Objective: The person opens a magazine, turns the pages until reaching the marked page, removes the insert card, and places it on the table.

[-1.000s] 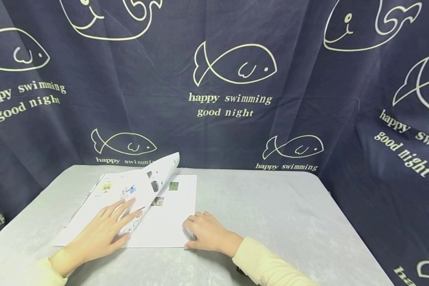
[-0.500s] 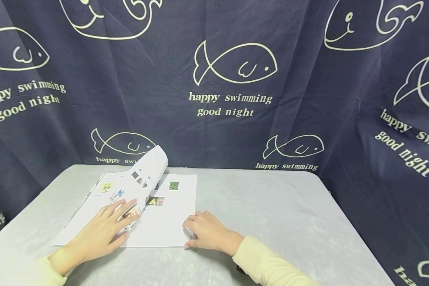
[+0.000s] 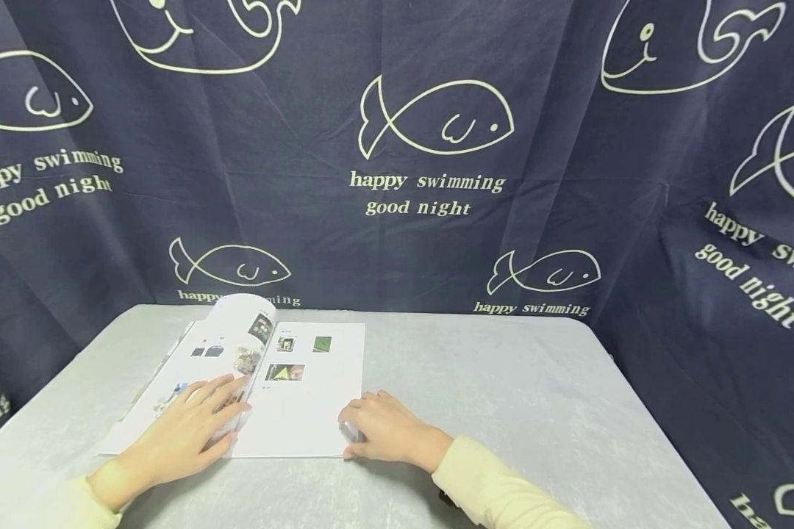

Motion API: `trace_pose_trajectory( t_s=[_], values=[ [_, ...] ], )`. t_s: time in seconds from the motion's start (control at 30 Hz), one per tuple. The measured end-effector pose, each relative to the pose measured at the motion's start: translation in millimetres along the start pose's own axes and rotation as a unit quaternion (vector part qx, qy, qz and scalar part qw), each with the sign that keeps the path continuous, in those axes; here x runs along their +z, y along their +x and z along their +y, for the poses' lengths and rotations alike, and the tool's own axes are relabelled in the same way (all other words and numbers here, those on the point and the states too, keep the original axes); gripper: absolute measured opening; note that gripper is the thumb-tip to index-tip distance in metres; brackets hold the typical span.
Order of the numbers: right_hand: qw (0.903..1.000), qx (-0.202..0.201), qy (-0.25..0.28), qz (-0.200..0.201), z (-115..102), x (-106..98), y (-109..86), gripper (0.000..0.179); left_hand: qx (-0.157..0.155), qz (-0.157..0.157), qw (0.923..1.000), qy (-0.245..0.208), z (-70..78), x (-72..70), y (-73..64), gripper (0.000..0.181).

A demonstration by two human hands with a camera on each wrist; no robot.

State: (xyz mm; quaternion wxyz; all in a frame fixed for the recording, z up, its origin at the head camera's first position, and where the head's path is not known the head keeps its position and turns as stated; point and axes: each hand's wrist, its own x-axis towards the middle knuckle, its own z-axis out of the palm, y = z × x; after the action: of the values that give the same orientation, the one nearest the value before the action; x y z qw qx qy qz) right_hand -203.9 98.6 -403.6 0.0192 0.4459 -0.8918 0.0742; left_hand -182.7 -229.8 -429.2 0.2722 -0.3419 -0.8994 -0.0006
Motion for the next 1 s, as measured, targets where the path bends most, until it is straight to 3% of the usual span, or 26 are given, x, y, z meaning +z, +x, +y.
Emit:
trace_pose_trajectory(
  t_s=[0.17, 0.57, 1.0],
  values=[
    [1.0000, 0.001, 0.000, -0.003, 0.4, 0.1, -0.1, 0.030, 0.001, -0.003, 1.0000, 0.003, -0.1, -0.1, -0.5, 0.033],
    [0.9995, -0.021, -0.015, 0.019, 3.3, 0.0, -0.2, 0.020, -0.027, -0.044, 0.9986, 0.009, 2.9, -3.9, -2.5, 0.034],
    [0.9983, -0.036, -0.018, 0.043, 6.7, 3.1, 0.5, 0.012, -0.027, -0.041, 0.9987, 0.017, 4.7, -5.4, -0.4, 0.040]
  ],
)
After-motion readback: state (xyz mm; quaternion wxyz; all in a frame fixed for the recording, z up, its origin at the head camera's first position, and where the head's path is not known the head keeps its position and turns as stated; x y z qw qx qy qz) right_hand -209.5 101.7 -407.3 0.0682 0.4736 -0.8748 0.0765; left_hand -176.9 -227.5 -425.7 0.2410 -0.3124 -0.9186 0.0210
